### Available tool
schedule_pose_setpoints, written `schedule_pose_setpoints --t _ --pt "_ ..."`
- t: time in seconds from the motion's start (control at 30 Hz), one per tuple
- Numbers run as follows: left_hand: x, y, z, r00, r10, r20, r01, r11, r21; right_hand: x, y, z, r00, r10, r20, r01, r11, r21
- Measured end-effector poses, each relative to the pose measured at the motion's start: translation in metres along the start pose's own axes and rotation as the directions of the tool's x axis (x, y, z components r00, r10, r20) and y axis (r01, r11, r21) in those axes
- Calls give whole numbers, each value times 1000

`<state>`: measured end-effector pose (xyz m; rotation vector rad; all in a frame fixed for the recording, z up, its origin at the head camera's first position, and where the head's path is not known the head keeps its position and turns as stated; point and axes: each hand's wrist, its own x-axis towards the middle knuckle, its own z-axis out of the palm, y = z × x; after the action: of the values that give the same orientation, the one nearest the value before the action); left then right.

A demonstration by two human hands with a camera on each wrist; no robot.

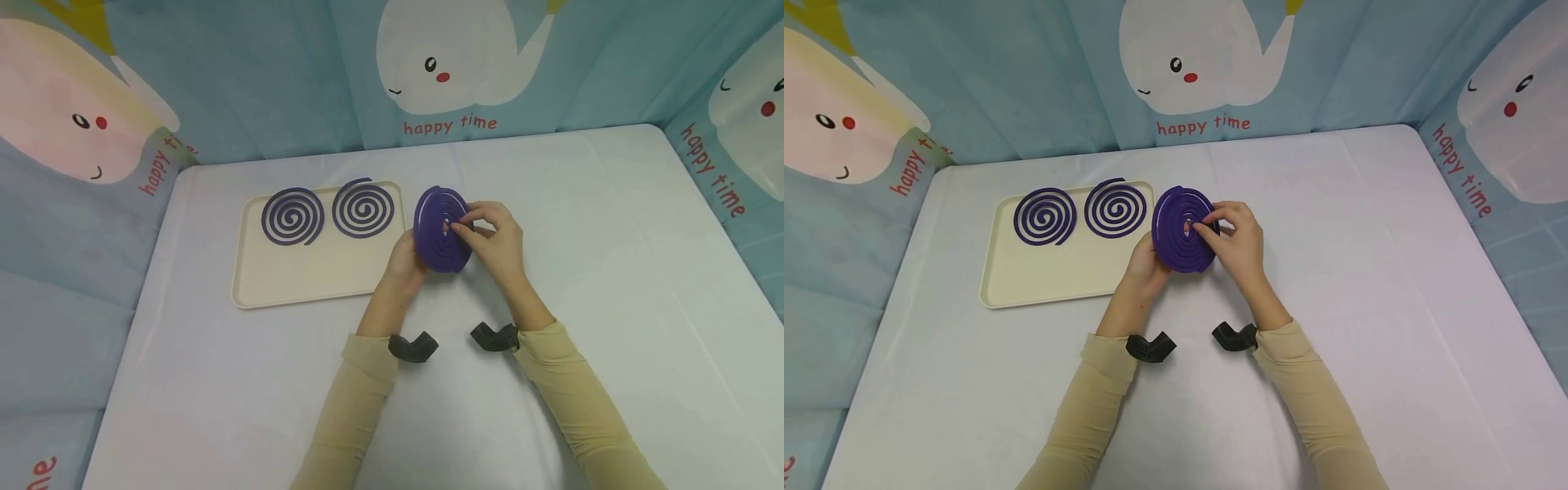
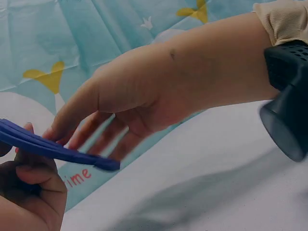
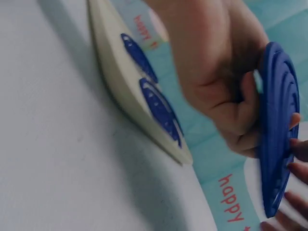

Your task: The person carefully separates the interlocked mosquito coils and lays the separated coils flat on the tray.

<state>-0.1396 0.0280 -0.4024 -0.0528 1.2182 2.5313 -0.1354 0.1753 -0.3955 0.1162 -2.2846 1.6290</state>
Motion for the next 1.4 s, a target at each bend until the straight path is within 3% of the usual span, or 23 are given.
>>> schedule_pose_setpoints --t 0.13,0.4,0.53,0.67,0.87,0.93,1.0,1.07,1.13,1.2,1.23,1.3,1.37,1.4 --pt "0 1 -2 1000 -2 30 1 1000 24 -1 0 2 991 -132 -6 131 987 -97" --pt "1 -2 -5 998 -32 52 29 997 65 -3 0 5 991 -130 18 131 975 -177" --pt "3 -4 -5 999 -29 43 26 996 80 -5 -1 7 972 -234 -10 220 929 -296" --pt "4 -6 -3 999 -29 31 26 996 85 -7 -2 7 944 -318 -85 260 879 -399" --pt "3 -5 0 999 -35 29 34 999 25 -9 -4 6 893 -433 -124 331 819 -469" --pt "2 -5 -1 998 -33 49 33 999 5 -9 -4 5 890 -438 -127 334 815 -473" --pt "1 -4 -3 997 -23 80 24 1000 -17 -8 -5 2 909 -398 -119 317 850 -420" --pt "0 -3 -8 994 -1 112 7 999 -47 -6 -8 -3 947 -308 -95 264 911 -318" --pt "-1 -1 -12 990 25 140 -15 997 -72 -3 -11 -11 987 -154 -46 144 975 -167" --pt "-2 2 -16 984 47 170 -32 996 -86 0 -14 -19 998 19 58 -21 999 30" --pt "-2 3 -17 981 53 185 -37 995 -91 2 -15 -22 988 93 123 -108 986 123" --pt "-4 5 -17 975 57 217 -38 995 -95 4 -18 -28 946 195 258 -265 925 272" --pt "-5 8 -16 969 57 242 -33 994 -103 7 -21 -31 903 231 362 -369 847 381" --pt "-6 9 -16 966 59 253 -34 994 -101 7 -23 -32 893 228 389 -391 822 415"
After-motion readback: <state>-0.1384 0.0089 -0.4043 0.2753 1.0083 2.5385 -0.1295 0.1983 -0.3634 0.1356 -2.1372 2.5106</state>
